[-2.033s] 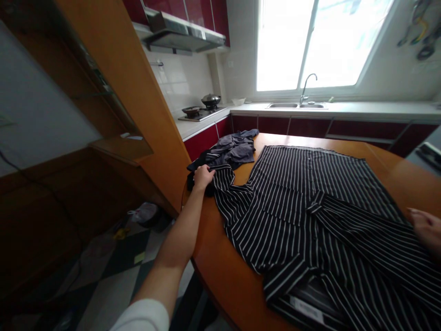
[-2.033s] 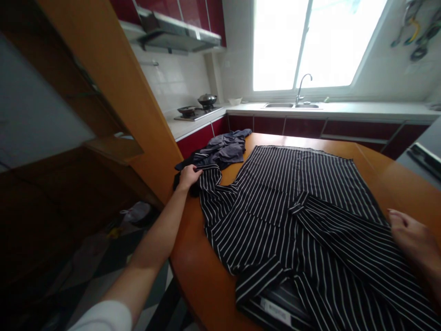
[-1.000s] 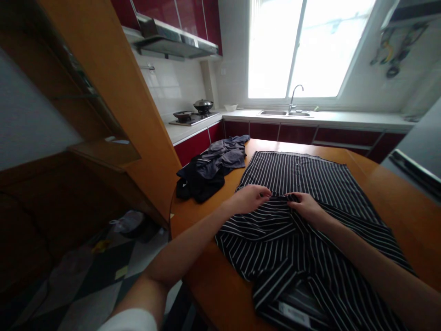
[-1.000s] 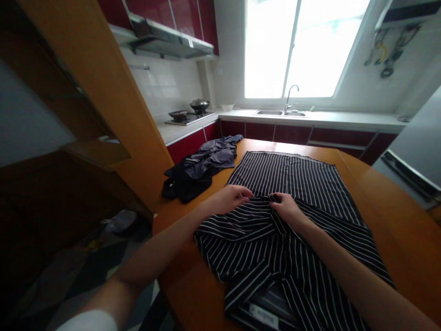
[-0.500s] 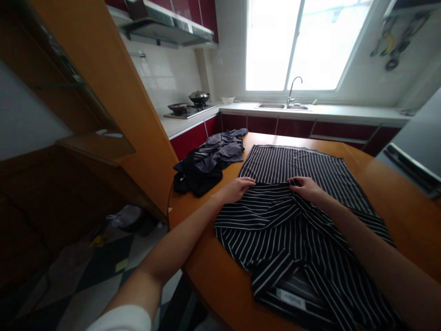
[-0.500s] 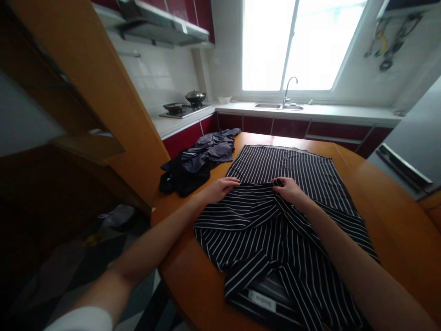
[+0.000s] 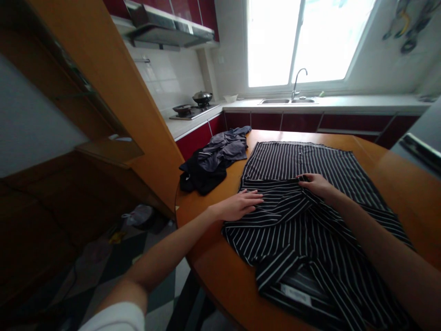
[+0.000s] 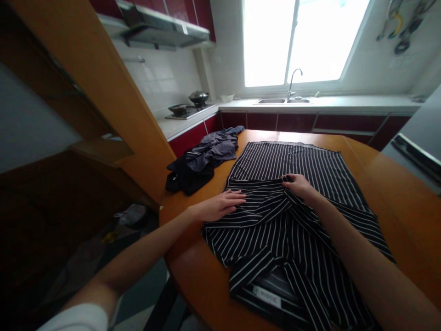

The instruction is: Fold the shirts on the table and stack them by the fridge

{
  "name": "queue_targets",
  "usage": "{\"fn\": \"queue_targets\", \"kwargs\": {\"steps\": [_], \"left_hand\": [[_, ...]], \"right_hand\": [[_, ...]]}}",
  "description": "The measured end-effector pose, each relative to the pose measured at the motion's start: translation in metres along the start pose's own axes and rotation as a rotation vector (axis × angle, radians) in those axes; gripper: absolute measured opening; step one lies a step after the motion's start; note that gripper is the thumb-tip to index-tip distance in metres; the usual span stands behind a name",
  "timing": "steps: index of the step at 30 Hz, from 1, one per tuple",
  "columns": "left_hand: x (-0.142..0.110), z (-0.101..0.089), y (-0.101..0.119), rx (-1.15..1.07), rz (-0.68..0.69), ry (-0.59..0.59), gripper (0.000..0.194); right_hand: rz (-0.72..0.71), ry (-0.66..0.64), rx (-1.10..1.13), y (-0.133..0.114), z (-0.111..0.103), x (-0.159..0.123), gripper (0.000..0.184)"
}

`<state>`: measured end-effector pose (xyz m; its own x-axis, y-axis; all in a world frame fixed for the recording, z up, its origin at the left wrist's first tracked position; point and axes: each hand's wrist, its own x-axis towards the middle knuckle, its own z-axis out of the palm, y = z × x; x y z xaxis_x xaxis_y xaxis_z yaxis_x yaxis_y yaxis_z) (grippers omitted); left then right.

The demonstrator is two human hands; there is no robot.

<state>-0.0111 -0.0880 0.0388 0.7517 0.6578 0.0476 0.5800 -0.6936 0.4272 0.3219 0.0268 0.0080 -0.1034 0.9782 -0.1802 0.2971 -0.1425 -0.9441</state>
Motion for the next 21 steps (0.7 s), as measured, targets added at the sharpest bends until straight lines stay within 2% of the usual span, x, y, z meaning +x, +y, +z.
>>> {"fn": "queue_targets", "kwargs": {"steps": [6, 9, 11, 12, 14, 16, 18, 21], "left_hand": [[-0.045, 0.014, 0.008, 0.049, -0.018, -0.058, 0.074], [-0.058, 0.019, 0.007, 0.043, -0.021, -0.061, 0.070], [-0.060, 0.013, 0.001, -0.015, -0.032, 0.006, 0.060], [-0.059, 0.007, -0.004, -0.051, -0.052, 0.088, 0.057], [-0.051, -0.008, -0.015, -0.104, -0.120, 0.331, 0.053], [-0.036, -0.021, -0.026, -0.102, -0.169, 0.529, 0.052], [-0.015, -0.027, -0.037, -0.054, -0.173, 0.586, 0.046], [0.021, -0.024, -0.056, 0.029, -0.189, 0.526, 0.037]], "right_hand": [[0.022, 0.081, -0.125, 0.006, 0.001, -0.003, 0.044], [-0.021, 0.131, -0.197, 0.004, 0.001, -0.009, 0.048], [-0.053, 0.156, -0.248, 0.003, 0.000, -0.011, 0.052], [-0.067, 0.163, -0.271, 0.003, 0.000, -0.012, 0.053], [-0.092, 0.173, -0.303, 0.004, -0.001, -0.013, 0.055], [-0.114, 0.181, -0.320, 0.005, -0.001, -0.013, 0.056], [-0.124, 0.191, -0.326, 0.007, 0.000, -0.013, 0.057], [-0.131, 0.203, -0.327, 0.011, 0.002, -0.011, 0.056]]}}
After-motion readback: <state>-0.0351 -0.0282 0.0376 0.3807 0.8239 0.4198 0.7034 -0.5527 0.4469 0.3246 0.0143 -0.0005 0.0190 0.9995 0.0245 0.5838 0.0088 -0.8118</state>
